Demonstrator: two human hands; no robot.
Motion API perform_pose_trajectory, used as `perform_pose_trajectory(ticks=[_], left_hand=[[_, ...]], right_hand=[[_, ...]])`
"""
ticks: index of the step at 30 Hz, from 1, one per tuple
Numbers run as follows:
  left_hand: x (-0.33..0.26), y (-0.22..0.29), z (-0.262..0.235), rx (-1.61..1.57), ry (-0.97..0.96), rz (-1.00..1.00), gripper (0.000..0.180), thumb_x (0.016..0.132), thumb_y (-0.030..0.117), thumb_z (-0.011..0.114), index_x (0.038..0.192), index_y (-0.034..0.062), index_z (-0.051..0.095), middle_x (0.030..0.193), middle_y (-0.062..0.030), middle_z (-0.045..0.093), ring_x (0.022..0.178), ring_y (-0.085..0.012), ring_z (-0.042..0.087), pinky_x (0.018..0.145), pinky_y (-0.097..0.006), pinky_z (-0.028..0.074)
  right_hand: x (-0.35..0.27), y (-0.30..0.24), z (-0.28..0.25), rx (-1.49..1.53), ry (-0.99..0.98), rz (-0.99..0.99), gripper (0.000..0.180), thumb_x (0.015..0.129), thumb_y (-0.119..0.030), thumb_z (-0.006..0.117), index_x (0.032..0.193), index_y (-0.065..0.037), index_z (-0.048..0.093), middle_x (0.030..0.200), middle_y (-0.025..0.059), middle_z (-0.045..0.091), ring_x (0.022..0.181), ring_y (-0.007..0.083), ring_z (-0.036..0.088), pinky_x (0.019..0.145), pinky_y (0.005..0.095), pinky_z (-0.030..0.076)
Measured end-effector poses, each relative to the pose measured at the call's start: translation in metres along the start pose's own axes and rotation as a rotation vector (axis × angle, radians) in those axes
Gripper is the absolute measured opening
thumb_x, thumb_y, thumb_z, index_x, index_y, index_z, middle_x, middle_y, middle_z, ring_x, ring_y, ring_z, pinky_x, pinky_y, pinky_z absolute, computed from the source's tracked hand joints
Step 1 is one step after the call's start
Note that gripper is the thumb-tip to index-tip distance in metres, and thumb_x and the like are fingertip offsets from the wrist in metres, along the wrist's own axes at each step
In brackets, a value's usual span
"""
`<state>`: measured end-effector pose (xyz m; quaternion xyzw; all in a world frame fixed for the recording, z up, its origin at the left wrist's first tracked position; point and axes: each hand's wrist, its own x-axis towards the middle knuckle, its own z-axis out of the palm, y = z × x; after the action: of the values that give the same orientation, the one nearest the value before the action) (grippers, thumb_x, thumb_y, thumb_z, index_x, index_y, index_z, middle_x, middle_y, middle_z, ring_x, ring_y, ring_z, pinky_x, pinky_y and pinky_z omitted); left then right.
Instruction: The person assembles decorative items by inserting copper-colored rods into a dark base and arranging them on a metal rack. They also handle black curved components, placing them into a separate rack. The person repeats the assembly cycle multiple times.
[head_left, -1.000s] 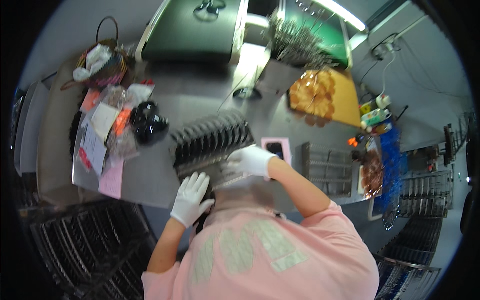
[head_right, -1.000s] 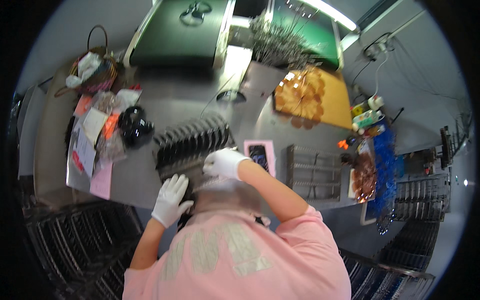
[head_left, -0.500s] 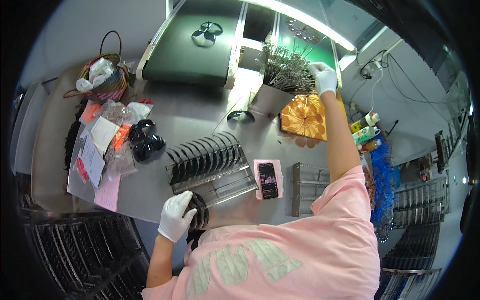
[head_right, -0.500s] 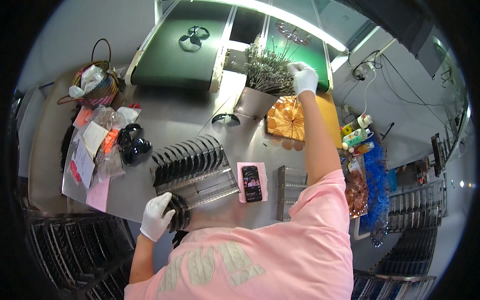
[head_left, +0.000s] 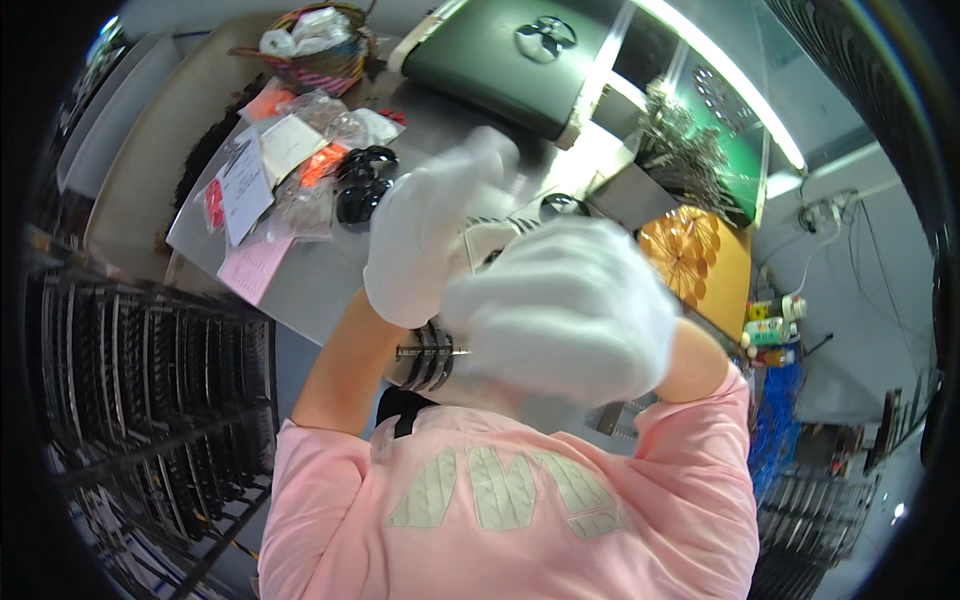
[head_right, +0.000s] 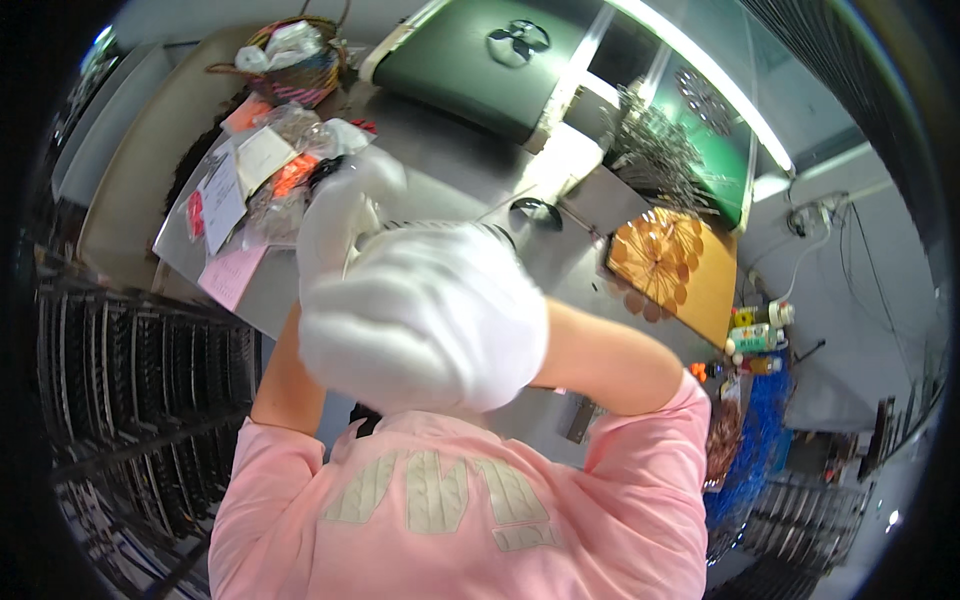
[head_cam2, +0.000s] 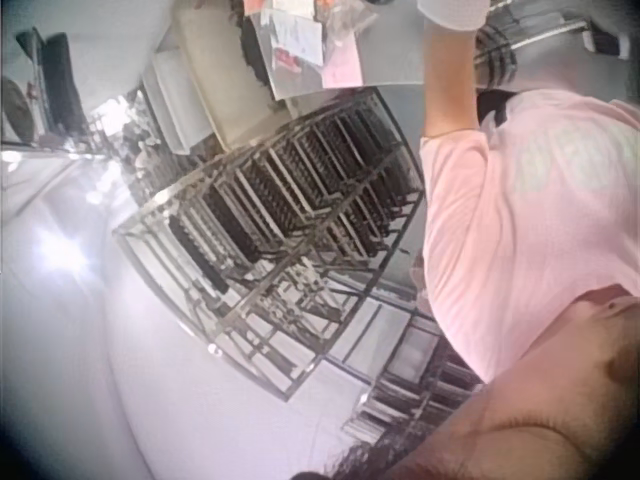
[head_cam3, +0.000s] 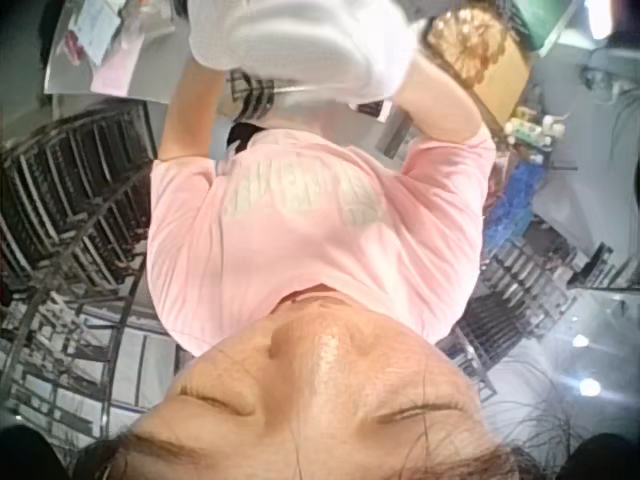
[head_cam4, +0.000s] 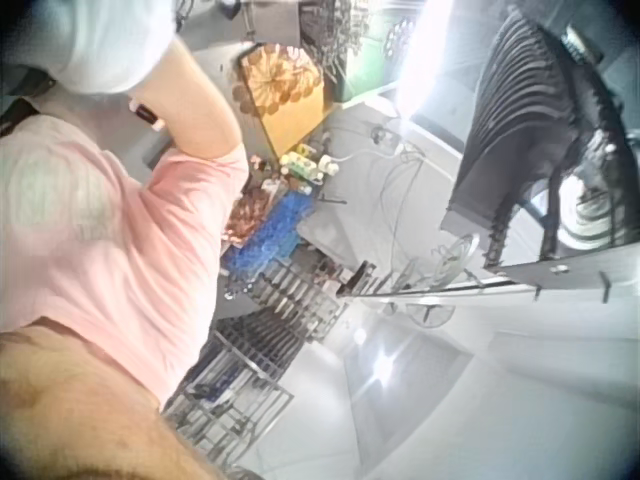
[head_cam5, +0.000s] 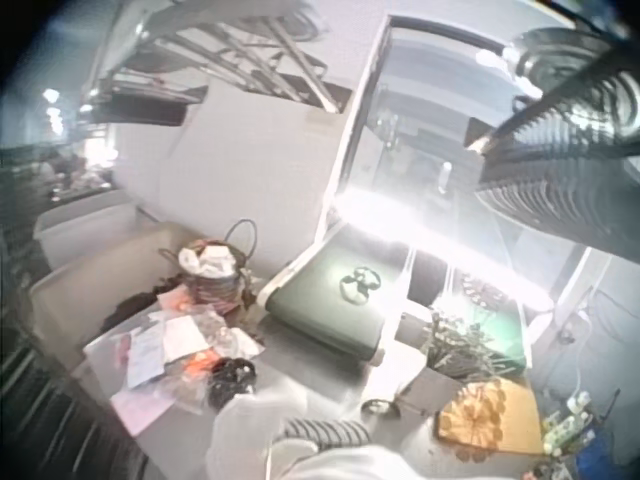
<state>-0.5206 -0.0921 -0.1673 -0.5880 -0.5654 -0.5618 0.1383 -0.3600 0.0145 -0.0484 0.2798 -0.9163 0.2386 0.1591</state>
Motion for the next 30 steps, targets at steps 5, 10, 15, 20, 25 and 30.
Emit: perform_pose_trajectory(ticks=[5, 10, 15, 20, 25, 30], left_hand=[[-0.067, -0.08, -0.042, -0.106, 0.283, -0.589, 0.015, 0.104, 0.011, 0.053, 0.099, 0.0067, 0.067, 0.08, -0.0043, 0.065, 0.07, -0.0124, 0.061, 0.064, -0.028, 0.048], [-0.192, -0.162, -0.009, -0.169, 0.271, -1.255, 0.016, 0.109, 0.022, 0.05, 0.11, 0.0064, 0.054, 0.081, -0.0041, 0.067, 0.062, -0.0101, 0.061, 0.056, -0.025, 0.05], [-0.238, -0.2, 0.012, -0.566, 0.966, -1.343, 0.016, 0.106, 0.021, 0.053, 0.114, 0.0076, 0.05, 0.082, -0.012, 0.068, 0.061, -0.0184, 0.066, 0.053, -0.028, 0.056], [-0.235, -0.209, 0.015, -0.612, 0.74, -1.473, 0.02, 0.107, 0.025, 0.051, 0.114, 0.0062, 0.054, 0.084, -0.0109, 0.068, 0.064, -0.0187, 0.068, 0.058, -0.029, 0.058], [-0.227, -0.201, 0.034, -0.707, 0.673, -1.399, 0.015, 0.109, 0.019, 0.048, 0.111, 0.0056, 0.053, 0.083, -0.0114, 0.068, 0.064, -0.0169, 0.067, 0.057, -0.028, 0.058], [-0.224, -0.189, 0.044, -0.72, 0.678, -1.47, 0.017, 0.109, 0.022, 0.047, 0.109, 0.007, 0.057, 0.089, -0.0101, 0.069, 0.073, -0.0161, 0.07, 0.066, -0.028, 0.061]], right_hand=[[-0.022, 0.068, 0.073, 0.084, 0.315, 0.453, 0.05, 0.091, -0.015, 0.055, 0.136, 0.007, 0.054, 0.129, 0.0233, 0.065, 0.114, 0.0417, 0.065, 0.1, 0.0483, 0.052], [-0.058, 0.174, 0.164, -0.334, -0.379, 0.314, 0.06, 0.092, -0.021, 0.063, 0.147, -0.005, 0.046, 0.153, 0.0171, 0.046, 0.141, 0.037, 0.044, 0.116, 0.0507, 0.035], [-0.073, 0.226, 0.195, -0.331, -0.415, 0.173, 0.062, 0.091, -0.028, 0.063, 0.148, -0.007, 0.048, 0.153, 0.0191, 0.045, 0.14, 0.0403, 0.043, 0.117, 0.0523, 0.033], [-0.081, 0.231, 0.194, -0.236, -0.583, 0.165, 0.065, 0.089, -0.038, 0.064, 0.147, -0.011, 0.051, 0.155, 0.0227, 0.041, 0.142, 0.044, 0.039, 0.119, 0.0544, 0.029], [-0.086, 0.233, 0.196, -0.226, -0.577, 0.154, 0.069, 0.09, -0.043, 0.062, 0.15, -0.011, 0.049, 0.156, 0.0225, 0.04, 0.143, 0.0448, 0.037, 0.12, 0.0543, 0.028], [-0.087, 0.235, 0.197, -0.201, -0.585, 0.166, 0.071, 0.091, -0.044, 0.062, 0.152, -0.012, 0.045, 0.156, 0.0231, 0.039, 0.144, 0.0456, 0.036, 0.121, 0.0546, 0.026]])
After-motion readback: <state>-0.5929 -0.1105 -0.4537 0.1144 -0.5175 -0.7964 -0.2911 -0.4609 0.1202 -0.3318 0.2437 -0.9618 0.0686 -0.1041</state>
